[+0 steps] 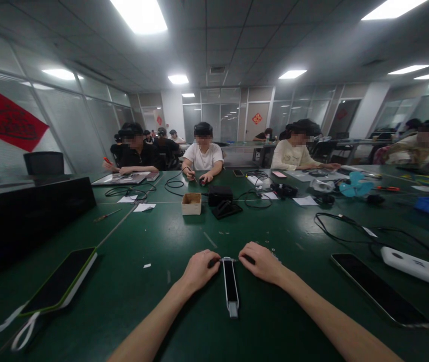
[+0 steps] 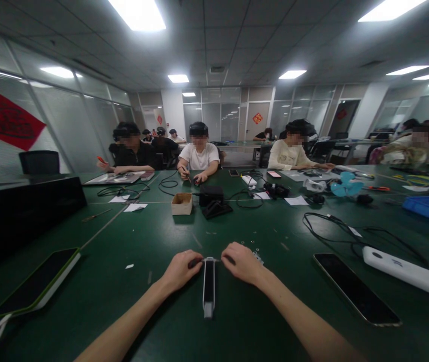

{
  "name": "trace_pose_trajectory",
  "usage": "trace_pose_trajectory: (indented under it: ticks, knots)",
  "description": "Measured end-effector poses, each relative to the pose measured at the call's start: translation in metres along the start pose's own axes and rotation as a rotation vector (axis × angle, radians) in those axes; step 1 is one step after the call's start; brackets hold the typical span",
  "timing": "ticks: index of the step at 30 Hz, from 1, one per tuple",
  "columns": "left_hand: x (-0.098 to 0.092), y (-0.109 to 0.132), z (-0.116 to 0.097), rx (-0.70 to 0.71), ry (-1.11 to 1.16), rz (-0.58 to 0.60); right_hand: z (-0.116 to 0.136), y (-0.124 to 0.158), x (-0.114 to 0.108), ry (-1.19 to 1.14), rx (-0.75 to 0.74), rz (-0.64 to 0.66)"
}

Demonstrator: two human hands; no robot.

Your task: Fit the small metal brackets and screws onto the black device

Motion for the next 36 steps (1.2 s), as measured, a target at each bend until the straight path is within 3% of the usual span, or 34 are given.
trace_pose_trajectory:
  ticks: [8,16,26,32,36]
  knots:
    - [0.003,-0.001,0.003,-0.004,-0.007,0.011,-0.049,0.004,-0.028,0.136,0.11,-0.154]
    - [0.0,-0.001,-0.002,-0.008,-0.014,0.022,-0.09,0.014,-0.034,0.2,0.255,-0.007]
    - [-0.001,-0.001,-0.002,-0.017,-0.009,0.046,-0.085,0.012,-0.021,0.134,0.227,0.069]
    - [0.0,0.0,-0.001,-0.003,-0.001,0.032,-0.079,0.009,-0.021,0.127,0.236,0.016]
    - [0.002,-0.001,-0.001,-0.008,-0.015,0.017,-0.056,0.005,-0.018,0.019,0.201,-0.073]
Point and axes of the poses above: each hand's wrist, its own y-axis away from the middle knuckle, its own x-axis out of the palm, z = x × y, the point moved 3 cm from there along -y, towards the middle knuckle, and after that the axes turned 3 degrees about -z, right-handed, at the moved point
